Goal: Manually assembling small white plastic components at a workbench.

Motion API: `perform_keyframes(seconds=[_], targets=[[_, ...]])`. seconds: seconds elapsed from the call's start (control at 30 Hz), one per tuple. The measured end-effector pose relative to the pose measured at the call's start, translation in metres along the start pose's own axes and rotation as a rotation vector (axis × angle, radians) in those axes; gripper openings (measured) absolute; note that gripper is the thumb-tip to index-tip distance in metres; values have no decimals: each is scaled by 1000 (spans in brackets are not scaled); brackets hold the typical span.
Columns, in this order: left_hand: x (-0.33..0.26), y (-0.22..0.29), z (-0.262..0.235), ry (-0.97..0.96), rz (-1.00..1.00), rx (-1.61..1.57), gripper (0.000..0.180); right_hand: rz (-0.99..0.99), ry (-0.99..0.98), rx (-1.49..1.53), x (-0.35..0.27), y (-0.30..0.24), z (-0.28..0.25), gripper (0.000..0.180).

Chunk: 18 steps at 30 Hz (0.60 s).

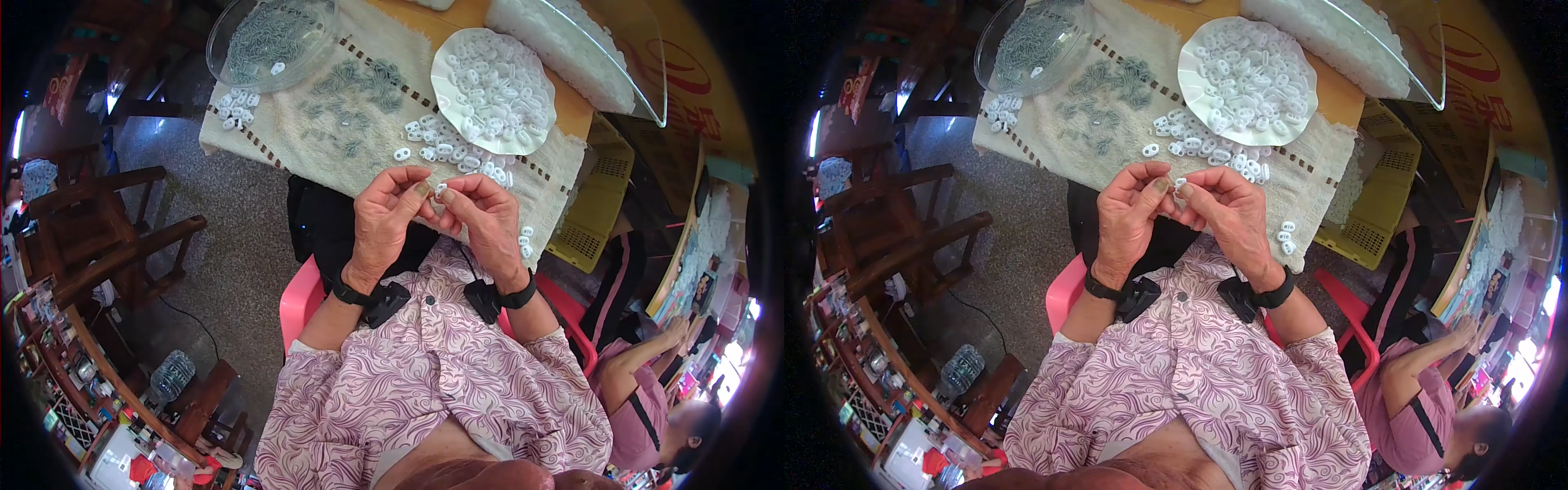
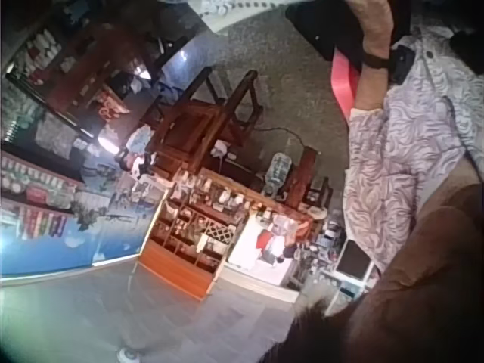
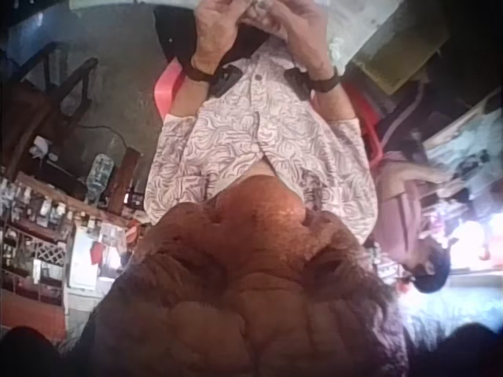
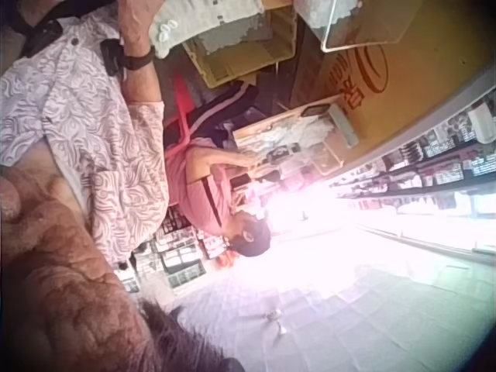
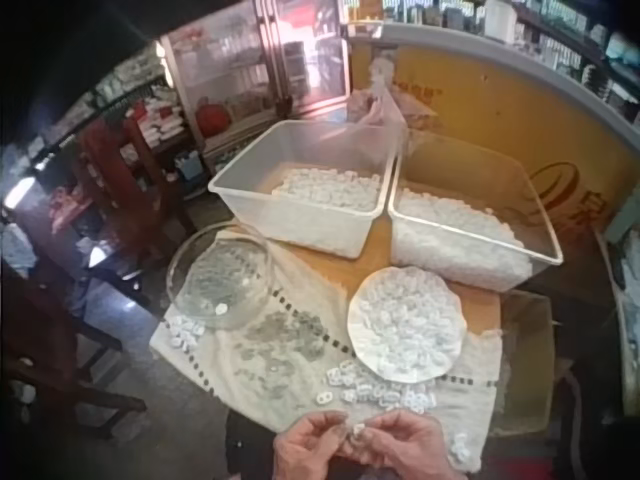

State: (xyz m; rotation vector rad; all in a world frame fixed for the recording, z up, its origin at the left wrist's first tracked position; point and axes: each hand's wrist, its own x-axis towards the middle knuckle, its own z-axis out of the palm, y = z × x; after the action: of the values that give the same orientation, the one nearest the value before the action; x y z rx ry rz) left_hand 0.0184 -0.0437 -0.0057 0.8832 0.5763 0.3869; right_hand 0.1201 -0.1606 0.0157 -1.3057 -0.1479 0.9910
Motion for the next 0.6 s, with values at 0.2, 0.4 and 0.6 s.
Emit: perform_keyframes(seconds=[0.2, 0.4, 0.6], targets=[[-1, -1, 0, -2, -7, -7, 21, 1, 3, 0, -1, 0, -1, 16], [-1, -1, 0, -3, 10, 34, 21, -8, 19, -12, 0, 0, -1, 15], [-4, 4, 6, 27, 54, 115, 19, -46, 52, -37, -2, 1, 3, 14]])
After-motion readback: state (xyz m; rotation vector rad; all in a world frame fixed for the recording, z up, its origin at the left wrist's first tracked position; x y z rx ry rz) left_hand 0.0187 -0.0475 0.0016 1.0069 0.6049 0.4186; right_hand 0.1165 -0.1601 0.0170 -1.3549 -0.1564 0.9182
